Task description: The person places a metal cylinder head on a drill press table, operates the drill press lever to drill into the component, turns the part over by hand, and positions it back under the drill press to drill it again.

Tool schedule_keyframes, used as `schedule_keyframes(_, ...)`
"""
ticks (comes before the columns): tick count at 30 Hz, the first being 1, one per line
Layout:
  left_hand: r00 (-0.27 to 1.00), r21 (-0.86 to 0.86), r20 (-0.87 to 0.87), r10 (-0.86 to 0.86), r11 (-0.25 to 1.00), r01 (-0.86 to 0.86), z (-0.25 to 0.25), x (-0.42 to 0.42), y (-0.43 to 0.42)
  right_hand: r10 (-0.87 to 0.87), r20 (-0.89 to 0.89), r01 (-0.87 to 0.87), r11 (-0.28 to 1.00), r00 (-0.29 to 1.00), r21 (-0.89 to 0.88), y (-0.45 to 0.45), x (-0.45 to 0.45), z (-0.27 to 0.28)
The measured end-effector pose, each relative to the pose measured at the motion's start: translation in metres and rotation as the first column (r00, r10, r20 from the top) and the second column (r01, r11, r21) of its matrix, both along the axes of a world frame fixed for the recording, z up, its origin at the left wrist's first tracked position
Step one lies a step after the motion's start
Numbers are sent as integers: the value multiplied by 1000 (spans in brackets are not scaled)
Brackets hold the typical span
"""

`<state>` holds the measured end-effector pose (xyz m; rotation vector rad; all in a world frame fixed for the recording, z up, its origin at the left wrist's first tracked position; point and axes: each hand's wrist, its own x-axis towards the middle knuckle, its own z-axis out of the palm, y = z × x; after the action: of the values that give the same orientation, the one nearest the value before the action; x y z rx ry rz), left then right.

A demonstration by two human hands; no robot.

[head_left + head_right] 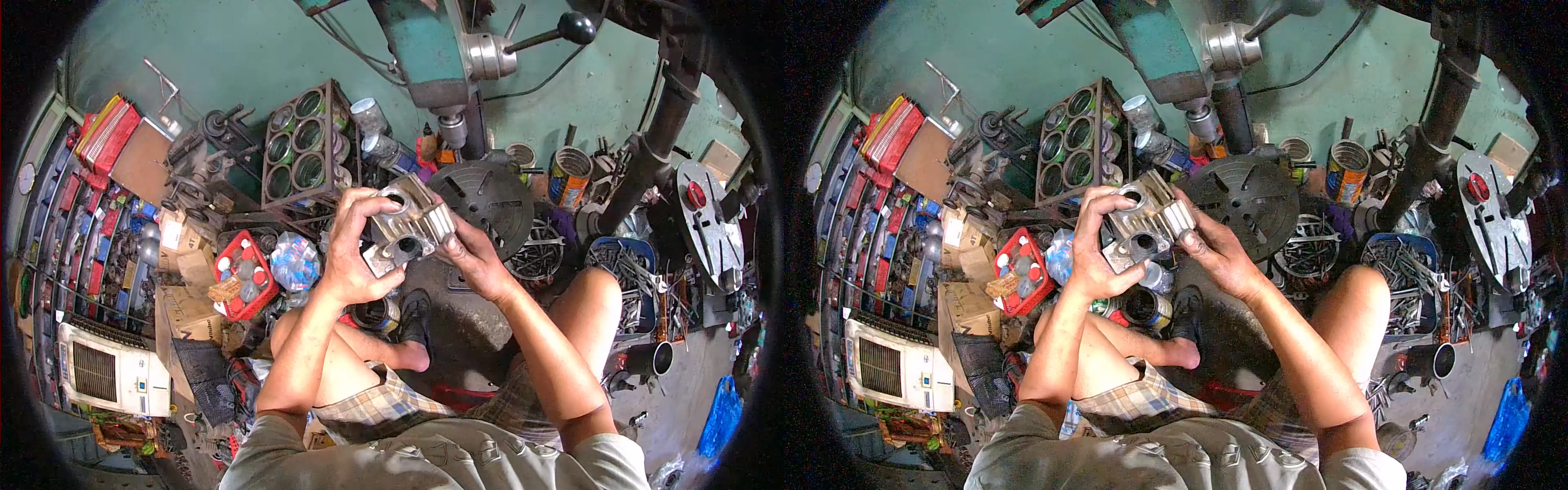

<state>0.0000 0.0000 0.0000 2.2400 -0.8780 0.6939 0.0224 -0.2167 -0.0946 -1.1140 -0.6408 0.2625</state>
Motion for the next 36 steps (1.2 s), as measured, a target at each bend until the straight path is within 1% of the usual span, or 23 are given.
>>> schedule_keyframes(2,1000,-34,-13,-10,999,9,-3,2,-4,-14,-25,16,999,1000,45,-2,0,-1)
schedule_keyframes(3,1000,-20,-12,-15,1000,15,2,4,-1,-20,-24,21,998,1000,60,4,0,-1)
schedule_keyframes(6,1000,-48,6,-19,999,19,-9,14,-10,-55,-22,56,996,998,73,-4,3,-8)
schedule_keyframes(8,997,-91,-69,-31,996,25,-20,24,-13,-98,-99,103,994,990,49,-7,7,-10)
schedule_keyframes(9,991,-116,-131,-35,993,19,-26,29,-15,-100,-98,105,994,990,41,-10,10,-14)
schedule_keyframes(11,953,-231,-290,-87,973,19,-47,41,-18,-178,-198,150,977,964,-151,-18,18,-24)
schedule_keyframes(12,929,-265,-356,-102,964,5,-56,46,-21,-276,-200,243,954,940,-174,-17,17,-26)
schedule_keyframes(13,903,-303,-409,-135,953,5,-65,51,-25,-282,-197,247,951,939,-186,-20,19,-32)
schedule_keyframes(15,879,-296,-460,-123,955,-21,-77,57,-33,-406,-46,380,884,913,-271,-25,23,-42)
schedule_keyframes(16,878,-304,-461,-129,952,-19,-80,60,-35,-409,-44,381,881,912,-280,-28,24,-45)
schedule_keyframes(18,772,-349,-613,-169,934,-72,-87,64,-39,-495,-24,446,802,869,-396,-32,26,-48)
schedule_keyframes(19,770,-354,-614,-173,933,-72,-92,67,-40,-496,-24,446,800,868,-402,-32,26,-47)
schedule_keyframes(21,745,-392,-627,-226,919,-50,-103,75,-43,-577,48,534,717,815,-447,-31,25,-45)
schedule_keyframes(22,743,-396,-628,-230,917,-51,-106,78,-43,-578,48,533,715,815,-452,-33,26,-42)
schedule_keyframes(24,752,-398,-615,-237,917,-37,-110,83,-43,-554,-48,480,759,831,-441,-35,28,-38)
schedule_keyframes(25,751,-398,-617,-237,917,-38,-111,85,-43,-553,-50,478,759,832,-443,-36,30,-40)
schedule_keyframes(27,748,-411,-611,-260,911,-19,-112,89,-45,-491,-29,422,777,871,-466,-40,34,-46)
schedule_keyframes(31,750,-394,-613,-250,919,-15,-107,99,-47,-509,10,458,767,861,-450,-39,46,-59)
schedule_keyframes(33,751,-363,-629,-202,930,-54,-104,104,-48,-525,25,479,755,851,-449,-40,55,-59)
schedule_keyframes(34,755,-371,-624,-200,927,-61,-108,109,-48,-518,32,474,755,855,-453,-40,57,-58)
schedule_keyframes(36,744,-407,-627,-231,911,-60,-115,122,-49,-508,-4,463,788,861,-406,-40,64,-53)
